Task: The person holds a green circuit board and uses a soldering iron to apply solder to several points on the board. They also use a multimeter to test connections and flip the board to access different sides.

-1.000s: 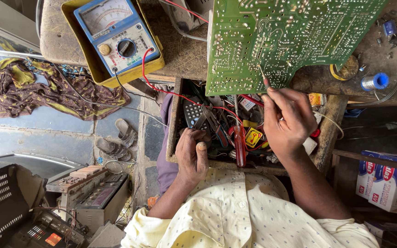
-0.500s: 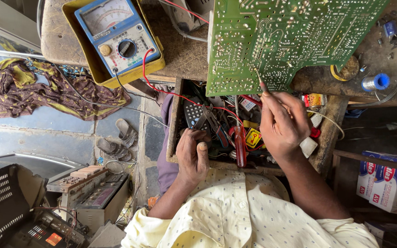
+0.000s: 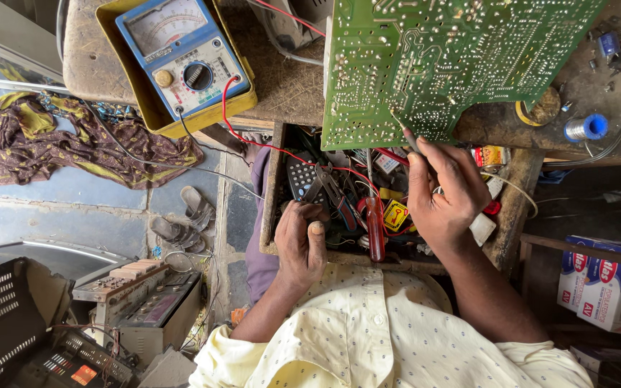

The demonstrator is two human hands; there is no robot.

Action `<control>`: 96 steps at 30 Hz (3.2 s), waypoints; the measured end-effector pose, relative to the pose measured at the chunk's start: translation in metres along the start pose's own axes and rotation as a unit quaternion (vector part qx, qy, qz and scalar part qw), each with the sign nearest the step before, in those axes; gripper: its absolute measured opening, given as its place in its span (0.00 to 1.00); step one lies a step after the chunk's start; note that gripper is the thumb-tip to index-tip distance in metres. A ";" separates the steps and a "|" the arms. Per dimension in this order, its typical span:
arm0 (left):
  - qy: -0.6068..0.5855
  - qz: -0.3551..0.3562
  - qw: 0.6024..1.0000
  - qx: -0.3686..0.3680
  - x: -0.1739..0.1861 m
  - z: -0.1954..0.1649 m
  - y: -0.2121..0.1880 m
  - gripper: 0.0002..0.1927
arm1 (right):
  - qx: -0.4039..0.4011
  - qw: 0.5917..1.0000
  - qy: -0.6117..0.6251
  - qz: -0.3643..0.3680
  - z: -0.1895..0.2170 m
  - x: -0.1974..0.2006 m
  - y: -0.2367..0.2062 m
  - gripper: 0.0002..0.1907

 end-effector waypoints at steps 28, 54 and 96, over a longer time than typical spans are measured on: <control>0.002 0.005 1.000 0.008 -0.003 -0.003 0.004 0.17 | 0.023 0.999 -0.004 -0.042 -0.005 0.003 0.004 0.15; 0.012 0.006 1.000 0.004 -0.004 0.005 0.007 0.15 | 0.056 0.997 -0.013 -0.056 -0.008 -0.010 0.002 0.15; 0.007 -0.006 1.000 0.001 -0.008 -0.009 -0.016 0.20 | -0.124 0.979 -0.146 -0.067 -0.052 0.083 0.012 0.09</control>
Point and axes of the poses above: each hand's wrist, its own y-axis towards the middle knuckle, its own x-axis out of the back of the hand, z = x × y, the point moved 1 cm from there along y, towards the middle knuckle, and after that the axes turned 14 degrees about -y, right-handed, at the moved point
